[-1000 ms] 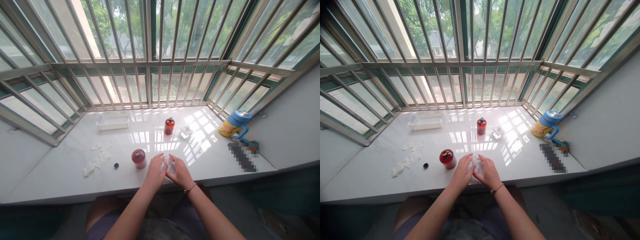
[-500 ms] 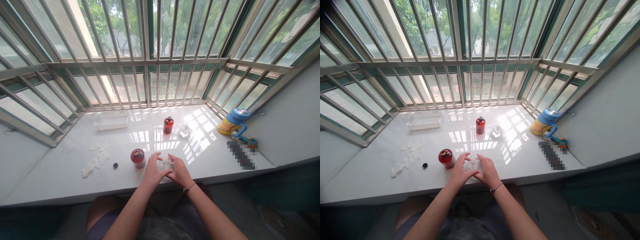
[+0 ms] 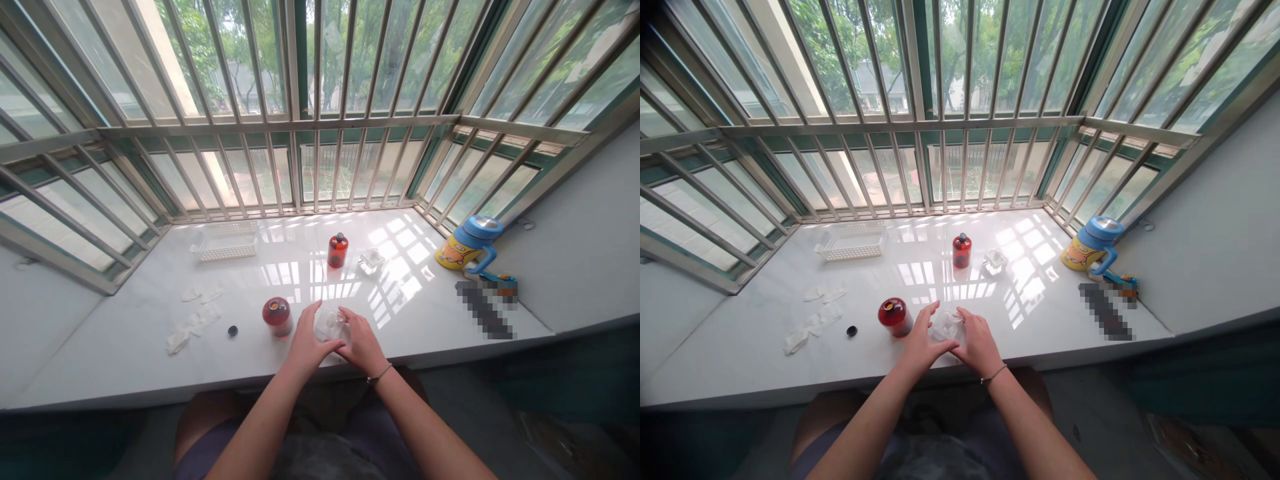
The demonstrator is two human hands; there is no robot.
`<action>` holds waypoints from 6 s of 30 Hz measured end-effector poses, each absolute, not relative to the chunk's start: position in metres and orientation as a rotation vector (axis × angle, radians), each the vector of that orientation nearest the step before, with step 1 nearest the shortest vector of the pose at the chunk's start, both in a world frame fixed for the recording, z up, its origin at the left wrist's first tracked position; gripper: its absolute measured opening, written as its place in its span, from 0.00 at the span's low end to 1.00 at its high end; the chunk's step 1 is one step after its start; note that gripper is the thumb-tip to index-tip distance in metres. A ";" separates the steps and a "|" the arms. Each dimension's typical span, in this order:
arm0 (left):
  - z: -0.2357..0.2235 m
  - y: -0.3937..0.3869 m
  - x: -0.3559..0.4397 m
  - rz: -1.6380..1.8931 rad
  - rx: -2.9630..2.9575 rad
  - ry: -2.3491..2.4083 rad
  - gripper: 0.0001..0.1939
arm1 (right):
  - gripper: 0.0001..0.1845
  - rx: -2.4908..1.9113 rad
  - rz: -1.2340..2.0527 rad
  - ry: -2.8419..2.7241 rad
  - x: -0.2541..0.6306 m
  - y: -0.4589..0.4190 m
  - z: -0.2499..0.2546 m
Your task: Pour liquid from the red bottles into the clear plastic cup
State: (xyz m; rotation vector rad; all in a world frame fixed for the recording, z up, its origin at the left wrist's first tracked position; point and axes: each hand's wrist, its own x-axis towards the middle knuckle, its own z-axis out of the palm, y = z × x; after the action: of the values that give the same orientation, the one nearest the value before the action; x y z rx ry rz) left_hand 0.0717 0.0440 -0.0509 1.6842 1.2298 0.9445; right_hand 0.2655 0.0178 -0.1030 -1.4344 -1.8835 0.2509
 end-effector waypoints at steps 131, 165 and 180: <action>-0.021 0.076 0.011 0.633 1.817 1.104 0.56 | 0.48 -1.133 1.296 -1.284 0.225 -0.073 0.020; 0.003 -0.011 -0.006 0.870 1.805 1.275 0.38 | 0.36 -1.410 0.054 -1.900 0.270 -0.041 -0.014; 0.003 -0.013 -0.003 0.909 1.771 1.221 0.37 | 0.32 -1.377 -0.151 -2.073 0.269 -0.027 0.008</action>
State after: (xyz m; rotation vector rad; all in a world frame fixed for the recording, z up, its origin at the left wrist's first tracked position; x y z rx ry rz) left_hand -0.0025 -0.0131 0.0028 1.7714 1.2206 0.9089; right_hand 0.2692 -0.0269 0.0082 -1.3772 -2.0733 -0.1509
